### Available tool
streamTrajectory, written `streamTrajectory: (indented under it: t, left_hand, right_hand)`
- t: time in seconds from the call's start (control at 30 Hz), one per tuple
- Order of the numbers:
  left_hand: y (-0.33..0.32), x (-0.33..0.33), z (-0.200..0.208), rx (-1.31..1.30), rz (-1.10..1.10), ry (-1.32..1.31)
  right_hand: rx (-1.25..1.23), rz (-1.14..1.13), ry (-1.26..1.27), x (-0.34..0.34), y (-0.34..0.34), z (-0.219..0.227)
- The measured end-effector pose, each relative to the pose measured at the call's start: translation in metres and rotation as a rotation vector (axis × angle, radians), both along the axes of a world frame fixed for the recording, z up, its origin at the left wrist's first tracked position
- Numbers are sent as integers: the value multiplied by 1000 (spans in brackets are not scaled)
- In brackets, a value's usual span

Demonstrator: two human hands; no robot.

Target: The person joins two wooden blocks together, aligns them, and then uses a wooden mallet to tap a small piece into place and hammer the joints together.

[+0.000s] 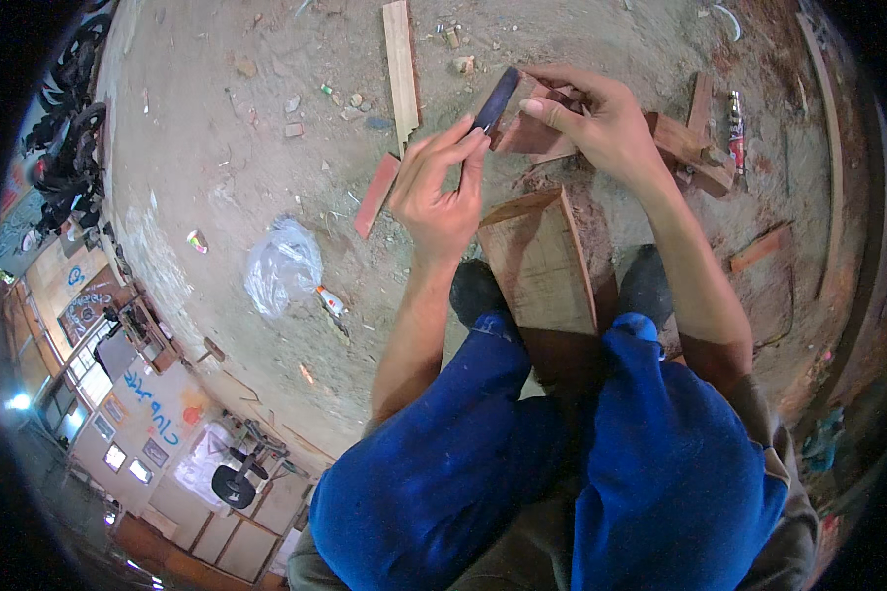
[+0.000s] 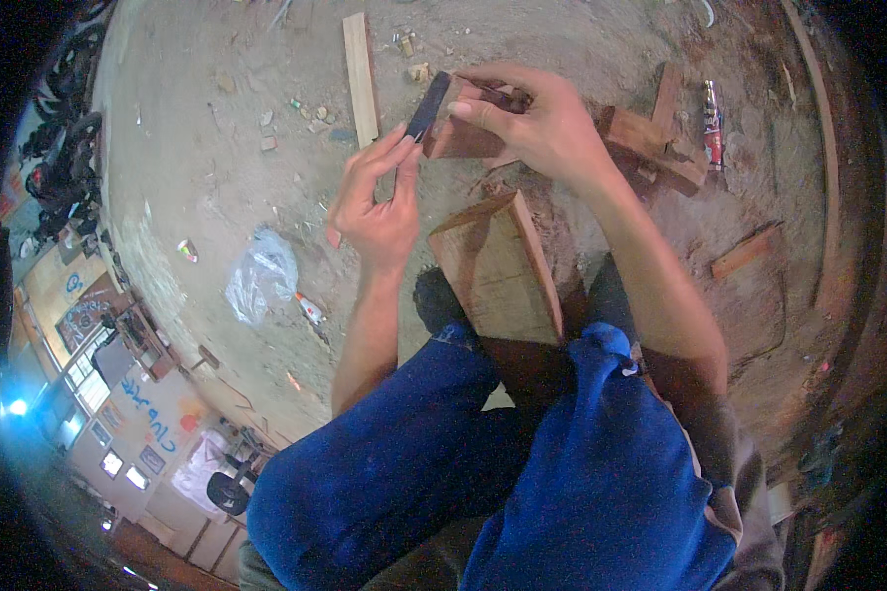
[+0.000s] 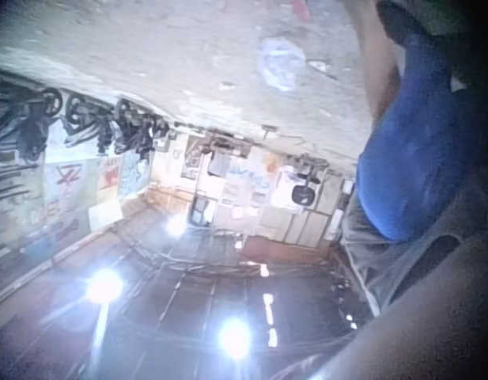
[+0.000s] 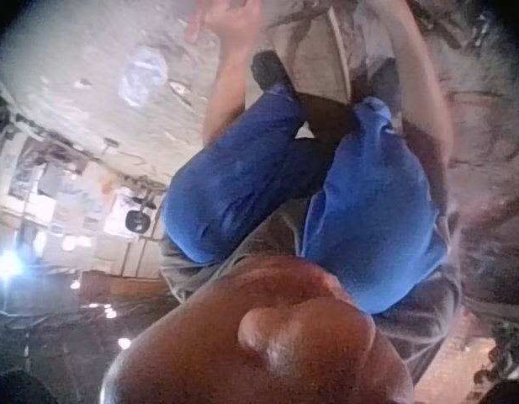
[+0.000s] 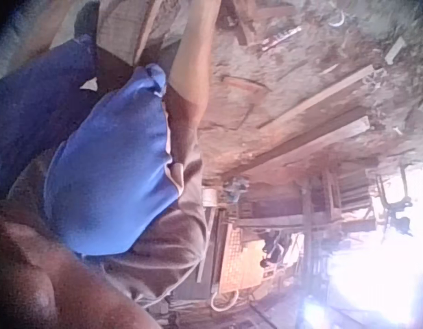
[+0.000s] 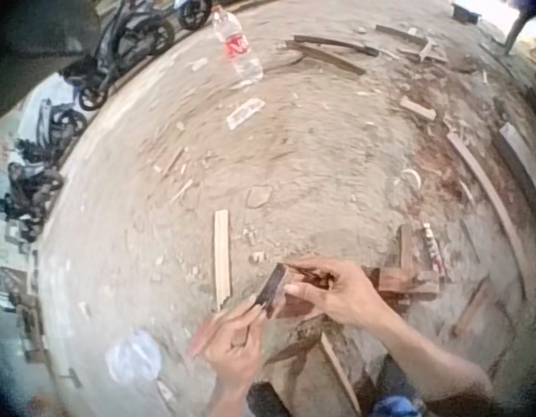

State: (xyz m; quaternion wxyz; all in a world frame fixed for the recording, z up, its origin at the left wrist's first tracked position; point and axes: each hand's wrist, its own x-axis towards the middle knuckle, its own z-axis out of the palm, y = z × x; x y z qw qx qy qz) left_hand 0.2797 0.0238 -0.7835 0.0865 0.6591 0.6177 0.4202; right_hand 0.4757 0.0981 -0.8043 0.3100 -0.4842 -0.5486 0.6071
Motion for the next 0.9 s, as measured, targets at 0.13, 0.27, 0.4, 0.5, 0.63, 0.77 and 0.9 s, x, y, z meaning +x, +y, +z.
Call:
streamTrajectory:
  t: [0.13,0.27,0.4,0.5,0.63,0.77,0.9]
  left_hand:
    - [1,4,4,31,-70,21]
    - [-2,10,-3,57,-101,-3]
    - [-9,12,-11,34,-59,-117]
    - [-10,12,-8,31,-29,-116]
    - [-10,9,-5,27,-29,-112]
    - [-15,7,-9,6,-20,-163]
    - [-24,6,-12,-56,-14,-263]
  right_hand:
    - [31,-35,21,11,-5,-4]
    - [62,-45,64,14,-12,-12]
    - [89,-32,72,10,-14,-9]
    - [106,-24,77,7,-12,-7]
    - [-53,-11,147,1,-9,2]
    - [39,12,123,1,-9,-8]
    - [-52,52,124,0,-8,2]
